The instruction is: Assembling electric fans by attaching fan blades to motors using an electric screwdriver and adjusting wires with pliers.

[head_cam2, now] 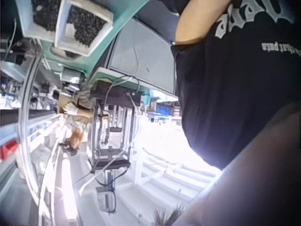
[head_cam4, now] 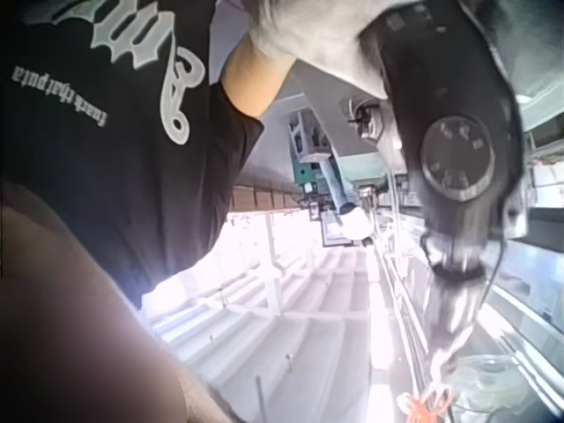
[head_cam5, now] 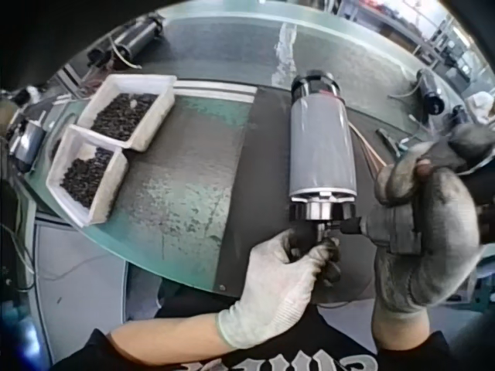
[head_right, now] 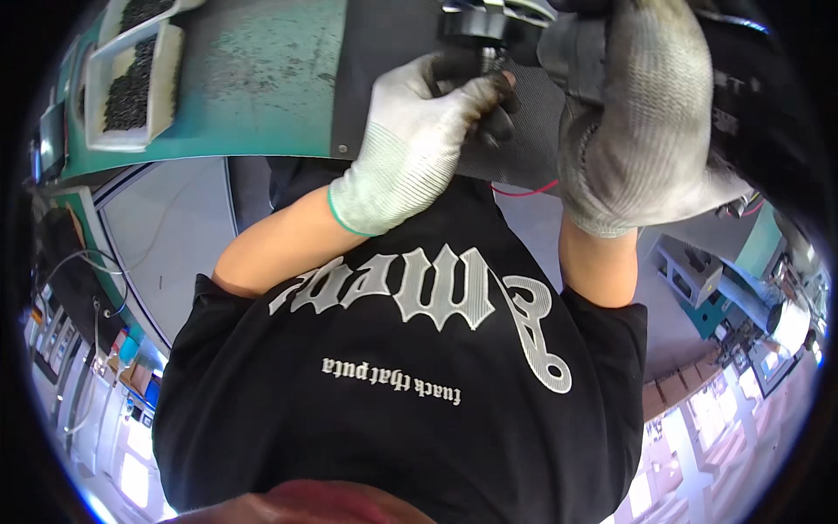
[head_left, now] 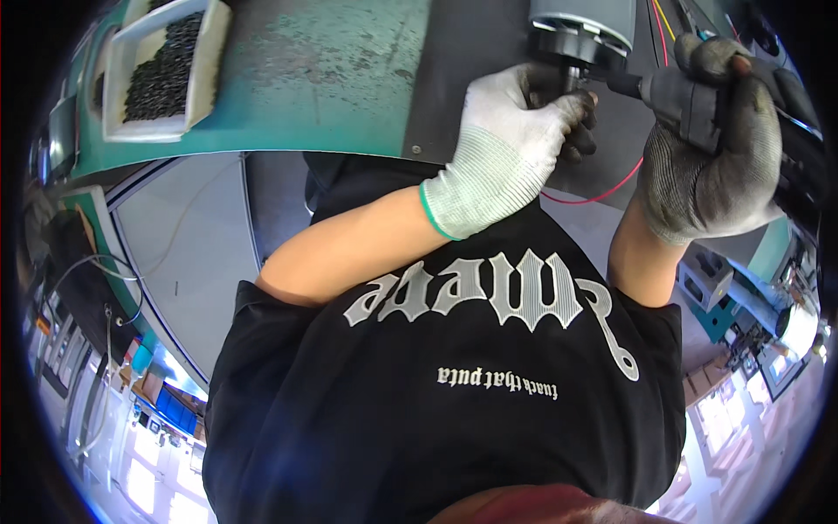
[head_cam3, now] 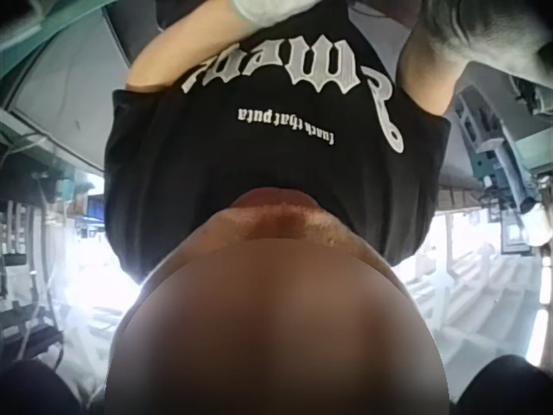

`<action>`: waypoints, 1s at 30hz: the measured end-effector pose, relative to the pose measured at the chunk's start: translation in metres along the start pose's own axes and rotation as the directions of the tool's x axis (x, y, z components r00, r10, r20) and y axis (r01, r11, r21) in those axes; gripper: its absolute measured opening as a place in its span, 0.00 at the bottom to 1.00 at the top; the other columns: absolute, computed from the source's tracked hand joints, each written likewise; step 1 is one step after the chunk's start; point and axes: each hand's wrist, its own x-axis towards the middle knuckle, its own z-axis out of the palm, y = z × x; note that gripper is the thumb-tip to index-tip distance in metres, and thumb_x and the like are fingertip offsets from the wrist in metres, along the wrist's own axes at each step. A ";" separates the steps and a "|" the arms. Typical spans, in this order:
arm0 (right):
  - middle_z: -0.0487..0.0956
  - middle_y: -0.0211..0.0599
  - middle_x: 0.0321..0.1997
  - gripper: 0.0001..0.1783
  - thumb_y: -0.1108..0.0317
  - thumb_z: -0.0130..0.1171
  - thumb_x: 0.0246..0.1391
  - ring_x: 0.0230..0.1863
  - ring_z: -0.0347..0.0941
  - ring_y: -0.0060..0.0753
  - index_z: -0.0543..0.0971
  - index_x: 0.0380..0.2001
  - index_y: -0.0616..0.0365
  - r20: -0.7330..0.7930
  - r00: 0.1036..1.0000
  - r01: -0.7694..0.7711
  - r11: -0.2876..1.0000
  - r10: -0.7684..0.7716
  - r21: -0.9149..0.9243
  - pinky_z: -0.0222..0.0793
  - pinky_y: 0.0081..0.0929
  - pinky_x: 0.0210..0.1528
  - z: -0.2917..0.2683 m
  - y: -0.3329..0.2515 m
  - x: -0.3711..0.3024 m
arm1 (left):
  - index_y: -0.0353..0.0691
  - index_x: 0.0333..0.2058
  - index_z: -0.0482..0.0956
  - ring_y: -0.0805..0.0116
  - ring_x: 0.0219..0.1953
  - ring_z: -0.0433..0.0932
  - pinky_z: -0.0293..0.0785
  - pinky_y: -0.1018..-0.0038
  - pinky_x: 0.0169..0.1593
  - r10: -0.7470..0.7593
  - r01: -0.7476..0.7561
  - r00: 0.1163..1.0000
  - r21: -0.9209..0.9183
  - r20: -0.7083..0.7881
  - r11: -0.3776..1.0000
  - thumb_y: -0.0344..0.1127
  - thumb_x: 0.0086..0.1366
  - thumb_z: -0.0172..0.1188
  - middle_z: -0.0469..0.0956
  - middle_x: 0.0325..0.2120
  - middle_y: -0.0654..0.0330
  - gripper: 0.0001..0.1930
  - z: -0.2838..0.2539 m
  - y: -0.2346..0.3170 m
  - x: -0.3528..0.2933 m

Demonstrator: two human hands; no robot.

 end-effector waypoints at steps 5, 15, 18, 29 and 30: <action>0.77 0.61 0.47 0.16 0.77 0.47 0.57 0.50 0.76 0.54 0.75 0.45 0.75 -0.353 0.897 -0.080 0.883 0.266 0.462 0.73 0.50 0.55 0.013 -0.022 0.043 | 0.30 0.39 0.76 0.79 0.22 0.72 0.69 0.80 0.25 -0.038 0.040 0.999 -0.070 0.024 0.997 0.31 0.67 0.54 0.75 0.22 0.62 0.09 -0.009 0.016 -0.012; 0.77 0.50 0.48 0.16 0.71 0.52 0.59 0.48 0.75 0.46 0.75 0.47 0.73 -0.259 0.932 -0.160 0.927 0.255 0.340 0.74 0.41 0.51 0.013 0.023 0.019 | 0.37 0.36 0.72 0.80 0.14 0.57 0.57 0.80 0.23 -0.121 0.412 0.906 -0.782 0.405 0.468 0.48 0.72 0.44 0.69 0.21 0.65 0.18 -0.037 -0.017 0.004; 0.77 0.49 0.49 0.16 0.74 0.52 0.59 0.49 0.75 0.45 0.75 0.48 0.70 -0.124 0.814 -0.298 0.591 0.568 0.749 0.74 0.41 0.53 -0.004 0.045 0.014 | 0.38 0.36 0.72 0.79 0.15 0.61 0.60 0.79 0.23 -0.131 0.431 0.894 -0.743 0.428 0.512 0.46 0.73 0.43 0.72 0.22 0.63 0.17 -0.048 -0.008 0.002; 0.78 0.45 0.45 0.16 0.70 0.56 0.58 0.44 0.76 0.36 0.75 0.46 0.71 -0.350 0.778 -0.241 0.762 0.521 0.600 0.73 0.33 0.50 0.002 0.000 0.012 | 0.37 0.36 0.77 0.46 0.36 0.79 0.75 0.59 0.44 0.813 0.315 0.582 0.926 -0.015 -0.208 0.44 0.59 0.59 0.79 0.30 0.45 0.16 -0.288 0.177 0.004; 0.78 0.45 0.44 0.16 0.70 0.56 0.57 0.43 0.76 0.35 0.76 0.45 0.71 -0.340 0.742 -0.270 0.722 0.578 0.638 0.73 0.33 0.49 0.002 -0.003 0.014 | 0.36 0.36 0.78 0.47 0.37 0.79 0.75 0.58 0.45 0.831 0.300 0.556 0.931 0.006 -0.206 0.45 0.58 0.59 0.80 0.31 0.44 0.17 -0.299 0.174 0.010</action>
